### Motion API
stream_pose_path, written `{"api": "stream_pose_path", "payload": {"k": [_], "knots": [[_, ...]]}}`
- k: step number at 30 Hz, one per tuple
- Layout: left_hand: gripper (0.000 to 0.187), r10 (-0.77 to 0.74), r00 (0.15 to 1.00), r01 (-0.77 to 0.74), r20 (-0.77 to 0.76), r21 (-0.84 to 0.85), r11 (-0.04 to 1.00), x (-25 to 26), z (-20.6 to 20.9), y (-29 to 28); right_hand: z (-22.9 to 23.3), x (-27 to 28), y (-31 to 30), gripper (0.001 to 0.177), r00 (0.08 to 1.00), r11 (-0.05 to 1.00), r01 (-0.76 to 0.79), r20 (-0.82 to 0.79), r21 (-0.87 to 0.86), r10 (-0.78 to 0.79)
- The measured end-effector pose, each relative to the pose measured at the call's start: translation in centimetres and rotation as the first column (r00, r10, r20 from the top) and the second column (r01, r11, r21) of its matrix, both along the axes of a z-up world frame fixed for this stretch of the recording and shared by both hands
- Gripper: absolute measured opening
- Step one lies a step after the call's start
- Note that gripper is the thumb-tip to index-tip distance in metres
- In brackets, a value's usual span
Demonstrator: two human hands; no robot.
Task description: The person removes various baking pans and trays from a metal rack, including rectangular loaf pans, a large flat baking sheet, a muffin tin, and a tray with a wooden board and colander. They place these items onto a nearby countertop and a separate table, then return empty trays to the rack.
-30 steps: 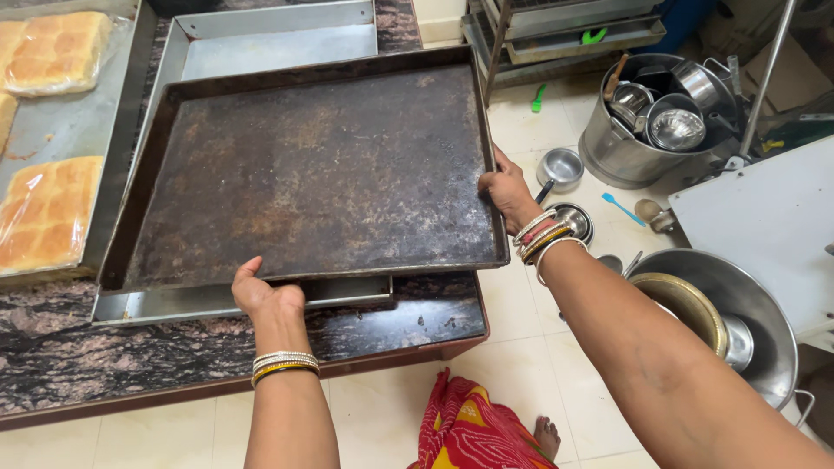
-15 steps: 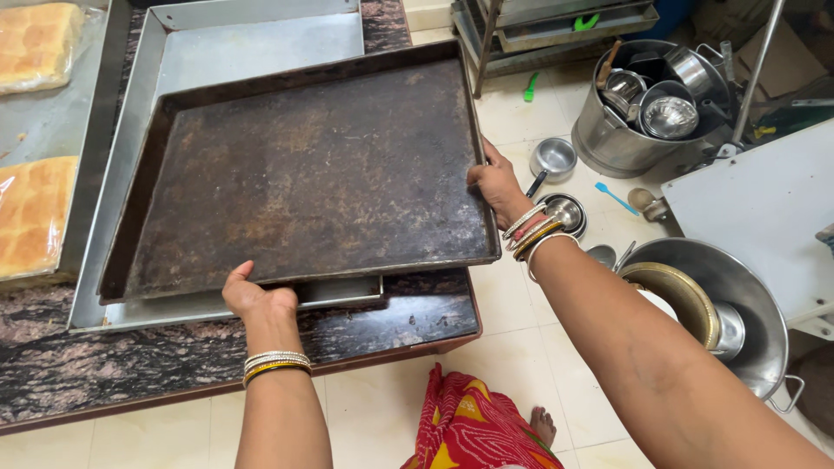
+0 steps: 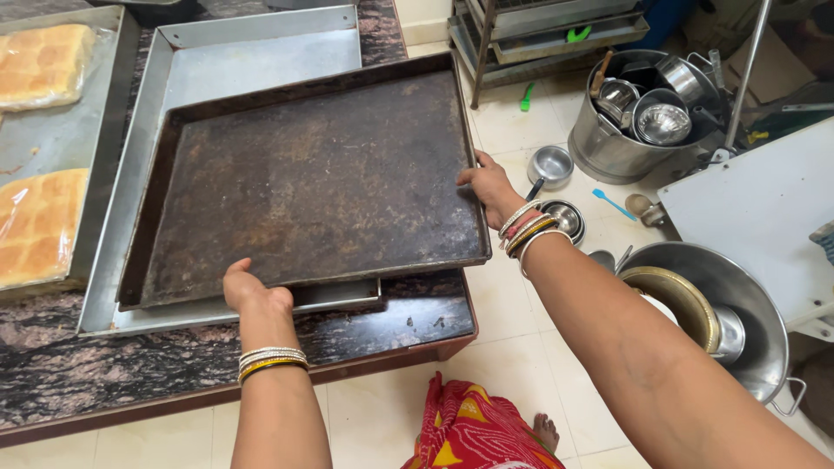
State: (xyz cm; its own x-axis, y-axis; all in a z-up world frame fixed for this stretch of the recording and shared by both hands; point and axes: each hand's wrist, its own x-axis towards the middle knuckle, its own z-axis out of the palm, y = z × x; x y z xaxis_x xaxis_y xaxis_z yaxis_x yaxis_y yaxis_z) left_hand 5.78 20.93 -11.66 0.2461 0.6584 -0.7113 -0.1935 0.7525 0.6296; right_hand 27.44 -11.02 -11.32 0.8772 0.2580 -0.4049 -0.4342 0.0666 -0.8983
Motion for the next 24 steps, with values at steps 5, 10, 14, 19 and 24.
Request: {"api": "stream_pose_path", "payload": {"k": [5,10,14,19,24], "knots": [[0.102,0.068,0.979,-0.037,-0.194,0.158,0.987,-0.2,5.7,-3.3,0.1,-0.3,-0.3,0.063,1.0,0.989,-0.008,0.024,-0.149,0.012],[0.093,-0.03,0.935,0.217,-0.354,0.503,0.837,0.8,9.0,-7.9,1.3,-1.5,-1.2,0.076,1.0,0.967,0.001,0.018,-0.253,0.004],[0.079,-0.196,0.795,0.566,-0.574,0.587,0.58,4.7,8.8,-13.0,2.3,-1.8,-1.9,0.081,0.992,0.965,0.003,0.124,-0.262,0.03],[0.075,-0.374,0.745,0.666,-0.553,0.656,0.355,9.9,8.2,-21.6,4.3,-2.6,-3.7,0.078,0.985,0.971,0.041,0.175,-0.236,0.001],[0.067,-0.473,0.739,0.606,-0.48,0.78,0.154,14.4,9.1,-29.4,6.6,-2.0,-6.9,0.068,0.987,0.995,0.02,0.16,-0.098,-0.004]]}}
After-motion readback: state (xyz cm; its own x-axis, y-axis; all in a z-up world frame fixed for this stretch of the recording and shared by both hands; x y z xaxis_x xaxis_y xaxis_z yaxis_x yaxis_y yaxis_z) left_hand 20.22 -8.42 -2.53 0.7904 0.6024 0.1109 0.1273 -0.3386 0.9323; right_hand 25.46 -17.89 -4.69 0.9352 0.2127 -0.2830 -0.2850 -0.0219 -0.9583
